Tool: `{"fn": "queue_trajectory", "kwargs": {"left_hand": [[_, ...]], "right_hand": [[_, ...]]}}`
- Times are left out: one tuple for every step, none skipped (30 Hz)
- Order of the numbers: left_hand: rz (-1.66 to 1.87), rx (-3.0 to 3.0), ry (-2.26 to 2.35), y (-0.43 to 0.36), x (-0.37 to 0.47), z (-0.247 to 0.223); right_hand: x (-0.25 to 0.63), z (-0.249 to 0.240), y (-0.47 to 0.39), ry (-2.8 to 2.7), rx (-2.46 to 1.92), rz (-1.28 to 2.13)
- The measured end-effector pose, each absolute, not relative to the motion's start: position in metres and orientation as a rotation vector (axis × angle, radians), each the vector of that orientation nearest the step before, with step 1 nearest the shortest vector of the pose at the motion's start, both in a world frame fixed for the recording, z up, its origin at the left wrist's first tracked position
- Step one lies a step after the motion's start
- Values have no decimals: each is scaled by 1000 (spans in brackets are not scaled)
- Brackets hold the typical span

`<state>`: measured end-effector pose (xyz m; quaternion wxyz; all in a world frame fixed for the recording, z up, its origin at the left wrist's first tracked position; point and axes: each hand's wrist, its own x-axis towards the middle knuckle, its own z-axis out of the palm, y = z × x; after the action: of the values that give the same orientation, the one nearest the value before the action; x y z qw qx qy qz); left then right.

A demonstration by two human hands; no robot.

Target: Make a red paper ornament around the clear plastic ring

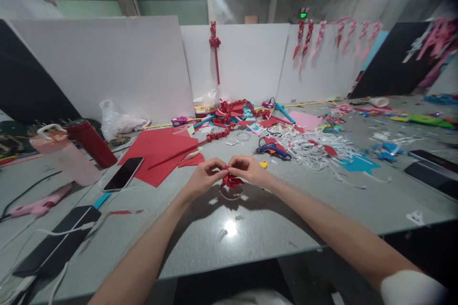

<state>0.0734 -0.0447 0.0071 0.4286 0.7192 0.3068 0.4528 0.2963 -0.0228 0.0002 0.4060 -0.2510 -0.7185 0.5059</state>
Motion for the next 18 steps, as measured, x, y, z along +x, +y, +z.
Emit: {"fn": "queue_trajectory", "kwargs": {"left_hand": [[1139,1808,764,-44,73,7],[1148,1825,762,-44,73,8],[1158,1848,760,-44,72,8],[1163,1875,760,-43,71,9],[1171,1902,763,-43,71,9],[1180,1926,768,-42,70,9],[1189,1943,772,-42,69,9],[1194,1950,775,-41,69,9],[1192,1943,778,-41,69,8],[1184,1922,780,-41,69,7],[1170,1893,781,-41,70,6],[1153,1864,782,-41,71,5],[1139,1839,785,-41,71,4],[1133,1821,791,-42,72,4],[1137,1810,796,-43,73,4],[1146,1805,803,-43,74,4],[1159,1801,809,-44,74,5],[1172,1796,812,-45,74,6]], "right_hand": [[296,0,-22,-1804,-631,1284],[295,-1,-22,-1796,-627,1291],[295,-2,-21,-1788,-625,1296],[295,-2,-21,-1782,-624,1300],[295,-3,-20,-1780,-626,1301],[295,-3,-20,-1778,-631,1301],[295,-3,-20,-1776,-636,1302],[295,-3,-20,-1776,-641,1305],[295,-2,-20,-1776,-644,1308],[295,-1,-20,-1775,-647,1308],[295,0,-21,-1774,-650,1302],[295,1,-21,-1773,-655,1291],[295,1,-22,-1773,-659,1278],[295,2,-22,-1769,-663,1268],[295,2,-23,-1762,-664,1268],[294,2,-23,-1752,-664,1278],[294,1,-23,-1736,-661,1297],[293,1,-23,-1717,-655,1322]]}}
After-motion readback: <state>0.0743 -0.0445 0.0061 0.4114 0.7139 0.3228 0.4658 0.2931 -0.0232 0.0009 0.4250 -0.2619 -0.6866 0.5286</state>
